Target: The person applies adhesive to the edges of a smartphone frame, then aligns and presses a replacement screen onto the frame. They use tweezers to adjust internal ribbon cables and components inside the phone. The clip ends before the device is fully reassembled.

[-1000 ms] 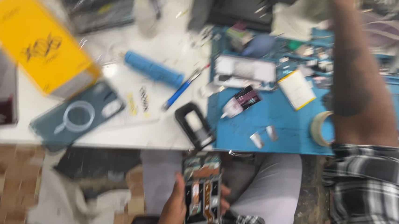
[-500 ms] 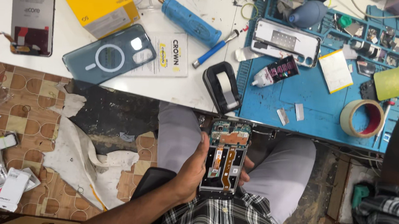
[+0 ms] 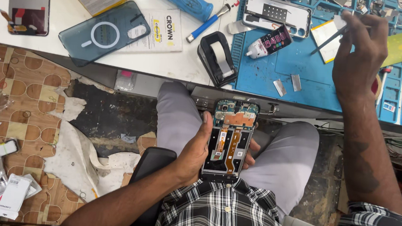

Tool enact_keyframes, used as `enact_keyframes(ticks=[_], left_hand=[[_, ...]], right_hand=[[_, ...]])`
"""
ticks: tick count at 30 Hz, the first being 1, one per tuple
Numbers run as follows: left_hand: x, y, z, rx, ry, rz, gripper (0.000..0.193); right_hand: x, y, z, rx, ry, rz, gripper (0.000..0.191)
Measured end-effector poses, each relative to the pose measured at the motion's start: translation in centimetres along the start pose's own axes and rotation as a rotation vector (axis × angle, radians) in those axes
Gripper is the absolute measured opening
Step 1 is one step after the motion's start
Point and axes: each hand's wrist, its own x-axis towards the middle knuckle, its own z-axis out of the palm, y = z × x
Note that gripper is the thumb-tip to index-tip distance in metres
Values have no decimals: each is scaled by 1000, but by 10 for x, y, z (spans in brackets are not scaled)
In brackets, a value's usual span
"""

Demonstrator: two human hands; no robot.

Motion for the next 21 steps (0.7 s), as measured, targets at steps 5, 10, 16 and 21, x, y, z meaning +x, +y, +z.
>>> enact_keyframes(ticks=[5, 10, 16, 21], left_hand=[[-3, -2, 4, 110, 16, 18, 96], [-1, -2, 7, 94, 28, 8, 95], [0, -3, 5, 67, 34, -6, 95], [1, -4, 3, 63, 28, 3, 94]], right_hand=[[-20, 8, -9, 50, -25, 29, 23], [-42, 23, -6, 434, 102, 272, 21], [-55, 25, -4, 111, -118, 341, 19], [-50, 22, -16, -105, -323, 471, 16]])
